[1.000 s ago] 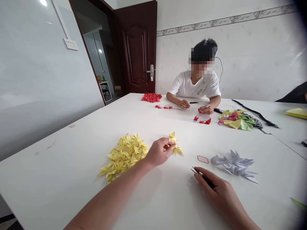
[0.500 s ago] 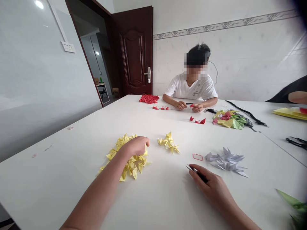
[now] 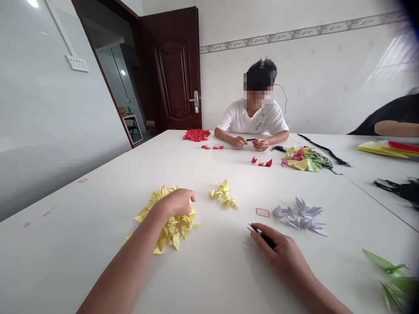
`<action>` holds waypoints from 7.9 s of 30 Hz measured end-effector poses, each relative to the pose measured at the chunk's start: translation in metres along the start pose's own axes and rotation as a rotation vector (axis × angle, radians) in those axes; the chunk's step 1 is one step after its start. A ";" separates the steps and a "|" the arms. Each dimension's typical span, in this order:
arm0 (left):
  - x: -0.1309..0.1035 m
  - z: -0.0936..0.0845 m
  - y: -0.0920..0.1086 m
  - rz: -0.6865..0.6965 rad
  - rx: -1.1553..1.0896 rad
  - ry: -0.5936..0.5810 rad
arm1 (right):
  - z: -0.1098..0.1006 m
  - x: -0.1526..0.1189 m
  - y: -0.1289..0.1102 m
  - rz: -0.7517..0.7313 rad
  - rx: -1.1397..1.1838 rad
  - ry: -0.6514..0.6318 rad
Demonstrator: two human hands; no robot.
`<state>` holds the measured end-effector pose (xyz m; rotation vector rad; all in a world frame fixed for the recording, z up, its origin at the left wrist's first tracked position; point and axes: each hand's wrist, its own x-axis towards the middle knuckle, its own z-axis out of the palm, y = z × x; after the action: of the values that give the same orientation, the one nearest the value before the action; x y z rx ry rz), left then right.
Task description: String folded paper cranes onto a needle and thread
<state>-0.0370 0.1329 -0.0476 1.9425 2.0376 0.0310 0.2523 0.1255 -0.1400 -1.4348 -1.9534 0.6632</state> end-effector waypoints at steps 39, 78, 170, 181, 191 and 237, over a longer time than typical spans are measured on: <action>0.012 0.111 0.087 0.487 -0.617 0.325 | -0.003 0.002 -0.001 -0.232 0.020 -0.091; 0.008 0.109 0.086 0.608 -0.501 0.399 | -0.001 0.003 -0.006 -0.183 -0.037 -0.118; 0.016 0.096 0.082 0.294 -1.024 0.025 | -0.003 0.000 -0.001 -0.262 0.028 -0.083; 0.019 0.103 0.079 0.326 -1.068 -0.001 | -0.003 0.002 -0.002 -0.197 -0.097 -0.094; 0.016 0.101 0.082 0.310 -1.050 -0.008 | -0.003 0.002 -0.003 -0.178 -0.148 -0.131; 0.033 0.110 0.077 0.212 -0.877 0.504 | 0.001 0.000 -0.001 0.031 0.035 0.013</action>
<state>0.0641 0.1477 -0.1410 1.6134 1.5945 1.3297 0.2510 0.1255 -0.1396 -1.4470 -1.9034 0.6969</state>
